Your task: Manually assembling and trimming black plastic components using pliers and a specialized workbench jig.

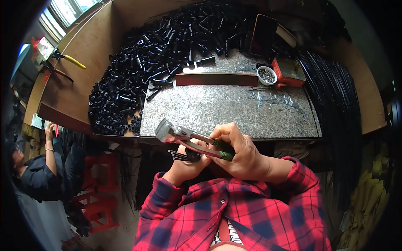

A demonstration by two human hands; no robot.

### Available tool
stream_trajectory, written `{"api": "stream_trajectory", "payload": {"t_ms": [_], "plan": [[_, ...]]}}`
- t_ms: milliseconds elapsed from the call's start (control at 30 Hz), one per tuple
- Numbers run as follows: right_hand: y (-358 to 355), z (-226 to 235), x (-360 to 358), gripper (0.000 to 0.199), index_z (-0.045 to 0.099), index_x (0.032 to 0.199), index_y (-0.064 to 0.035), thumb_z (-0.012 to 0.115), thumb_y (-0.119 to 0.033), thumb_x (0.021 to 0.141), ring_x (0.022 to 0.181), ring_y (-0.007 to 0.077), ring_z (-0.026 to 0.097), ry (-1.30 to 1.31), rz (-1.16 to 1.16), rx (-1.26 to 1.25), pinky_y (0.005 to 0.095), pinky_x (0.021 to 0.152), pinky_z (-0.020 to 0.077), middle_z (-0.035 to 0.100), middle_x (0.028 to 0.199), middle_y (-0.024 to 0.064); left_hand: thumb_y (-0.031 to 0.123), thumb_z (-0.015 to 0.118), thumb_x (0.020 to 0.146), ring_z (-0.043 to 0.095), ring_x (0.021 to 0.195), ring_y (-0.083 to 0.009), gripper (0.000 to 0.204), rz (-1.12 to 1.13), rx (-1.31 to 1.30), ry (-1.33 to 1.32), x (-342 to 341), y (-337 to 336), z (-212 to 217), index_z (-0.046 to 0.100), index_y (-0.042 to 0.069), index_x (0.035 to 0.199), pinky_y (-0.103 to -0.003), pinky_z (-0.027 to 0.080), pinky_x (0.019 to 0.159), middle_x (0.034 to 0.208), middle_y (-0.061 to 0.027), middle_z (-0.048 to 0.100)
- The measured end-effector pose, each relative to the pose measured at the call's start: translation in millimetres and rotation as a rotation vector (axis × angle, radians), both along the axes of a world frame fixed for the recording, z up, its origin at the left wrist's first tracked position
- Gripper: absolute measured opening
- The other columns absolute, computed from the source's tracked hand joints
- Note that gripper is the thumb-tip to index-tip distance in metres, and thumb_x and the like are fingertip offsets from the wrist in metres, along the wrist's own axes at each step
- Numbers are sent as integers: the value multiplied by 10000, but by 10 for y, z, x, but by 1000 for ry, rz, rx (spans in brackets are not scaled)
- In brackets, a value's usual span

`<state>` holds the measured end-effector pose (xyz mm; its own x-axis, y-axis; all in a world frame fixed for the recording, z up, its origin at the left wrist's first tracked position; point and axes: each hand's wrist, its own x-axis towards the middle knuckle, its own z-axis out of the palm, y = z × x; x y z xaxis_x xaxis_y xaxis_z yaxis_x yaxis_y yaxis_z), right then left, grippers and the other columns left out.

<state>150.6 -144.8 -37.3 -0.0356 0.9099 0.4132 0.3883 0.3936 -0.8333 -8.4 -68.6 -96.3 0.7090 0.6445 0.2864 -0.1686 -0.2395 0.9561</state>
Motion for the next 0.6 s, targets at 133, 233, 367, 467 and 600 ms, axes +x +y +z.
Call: {"api": "stream_trajectory", "payload": {"t_ms": [133, 233, 367, 467, 600], "plan": [[-23, -26, -80, 428, 376, 1086, -22, 702, -37, 809, 718, 115, 624, 26, -29, -17, 240, 614, 473, 618, 820, 98, 33, 667, 814, 527, 673, -97, 99, 102, -58, -27, 34, -21, -68, 571, 24, 835, -265, 443, 597, 754, -11, 561], [-28, 30, -107, 438, 374, 1077, -23, 713, -36, 800, 724, 109, 620, 51, -36, 5, 233, 635, 478, 615, 834, 95, 46, 664, 828, 524, 676, -91, 96, 179, -22, -46, 47, -27, -62, 572, 24, 847, -254, 445, 595, 776, -8, 573], [-77, 82, 12, 454, 373, 1054, -34, 735, -33, 780, 777, 121, 614, 91, -48, -39, 239, 687, 493, 595, 872, 95, 54, 674, 834, 470, 623, -67, 154, 259, -84, -55, 2, -50, -16, 540, 53, 760, -242, 389, 547, 678, 28, 508], [-87, 108, 222, 391, 408, 909, -54, 760, -28, 742, 736, 162, 593, -123, -120, 75, 279, 626, 485, 575, 844, 110, 103, 694, 840, 352, 590, -23, 294, 100, -309, -49, -124, 56, 92, 446, 91, 683, -213, 298, 517, 643, 58, 398], [-106, 122, 524, 341, 441, 783, -56, 768, -32, 690, 656, 275, 555, -497, -209, 277, 344, 553, 447, 558, 817, 145, 149, 674, 864, 373, 579, -26, 283, 76, -379, -133, -209, 114, 53, 460, 87, 692, -208, 313, 512, 624, 56, 411]]}}
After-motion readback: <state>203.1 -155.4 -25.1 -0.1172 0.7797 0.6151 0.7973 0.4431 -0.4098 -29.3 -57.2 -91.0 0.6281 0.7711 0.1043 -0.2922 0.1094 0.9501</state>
